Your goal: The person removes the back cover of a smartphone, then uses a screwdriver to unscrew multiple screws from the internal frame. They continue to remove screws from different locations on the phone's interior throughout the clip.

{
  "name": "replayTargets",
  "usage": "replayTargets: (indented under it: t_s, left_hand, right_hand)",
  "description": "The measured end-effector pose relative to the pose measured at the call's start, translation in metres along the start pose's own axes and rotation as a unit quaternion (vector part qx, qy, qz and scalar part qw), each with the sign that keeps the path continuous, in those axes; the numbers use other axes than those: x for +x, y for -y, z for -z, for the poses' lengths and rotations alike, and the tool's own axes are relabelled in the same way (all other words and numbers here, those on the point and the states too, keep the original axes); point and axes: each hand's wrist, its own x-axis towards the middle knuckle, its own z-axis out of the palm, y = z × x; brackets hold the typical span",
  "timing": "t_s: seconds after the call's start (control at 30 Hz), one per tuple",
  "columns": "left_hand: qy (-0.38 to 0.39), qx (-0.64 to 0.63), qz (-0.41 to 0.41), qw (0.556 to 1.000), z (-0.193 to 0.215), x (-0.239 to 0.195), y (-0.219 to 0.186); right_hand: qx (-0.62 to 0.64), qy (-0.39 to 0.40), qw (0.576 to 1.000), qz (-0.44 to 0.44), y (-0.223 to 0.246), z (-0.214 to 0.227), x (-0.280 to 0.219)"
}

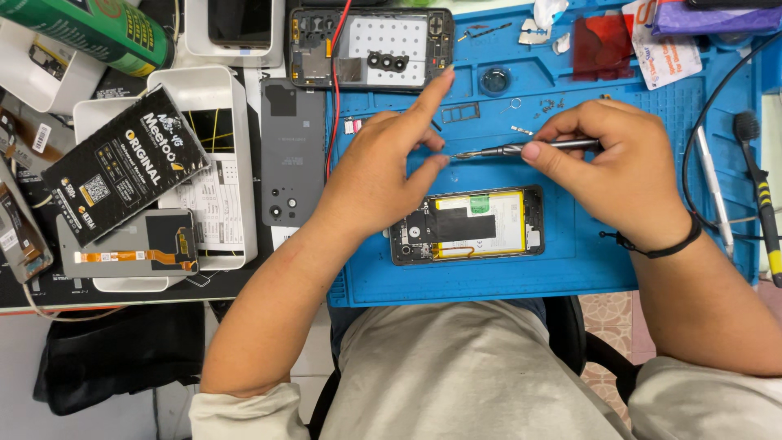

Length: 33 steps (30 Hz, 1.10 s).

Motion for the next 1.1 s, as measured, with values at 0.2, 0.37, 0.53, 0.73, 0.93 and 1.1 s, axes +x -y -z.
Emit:
replayTargets:
  t_s: [0.2, 0.37, 0.53, 0.73, 0.93, 1.1]
  left_hand:
    - [0.043, -0.018, 0.013, 0.999, -0.001, 0.003, 0.001]
    - [0.017, 0.036, 0.064, 0.997, 0.003, 0.003, 0.003]
    - [0.028, 0.08, 0.143, 0.986, 0.004, 0.003, 0.005]
    - [-0.017, 0.086, 0.105, 0.991, 0.008, -0.005, 0.005]
    - [-0.047, -0.009, 0.082, 0.995, 0.009, -0.031, -0.01]
    - [-0.025, -0.248, 0.078, 0.965, 0.003, -0.047, -0.024]
  right_hand:
    - [0.023, 0.006, 0.999, -0.036, -0.002, 0.0, 0.0]
    - [0.014, -0.002, 1.0, -0.011, -0.003, 0.0, 0.0]
    - [-0.048, 0.017, 0.999, 0.017, 0.001, 0.002, 0.0]
    - [-0.067, 0.025, 0.997, 0.033, 0.002, 0.0, 0.001]
    - [0.009, 0.034, 0.999, 0.021, 0.002, 0.008, -0.003]
    - [0.089, 0.057, 0.979, -0.176, 0.008, 0.021, -0.014]
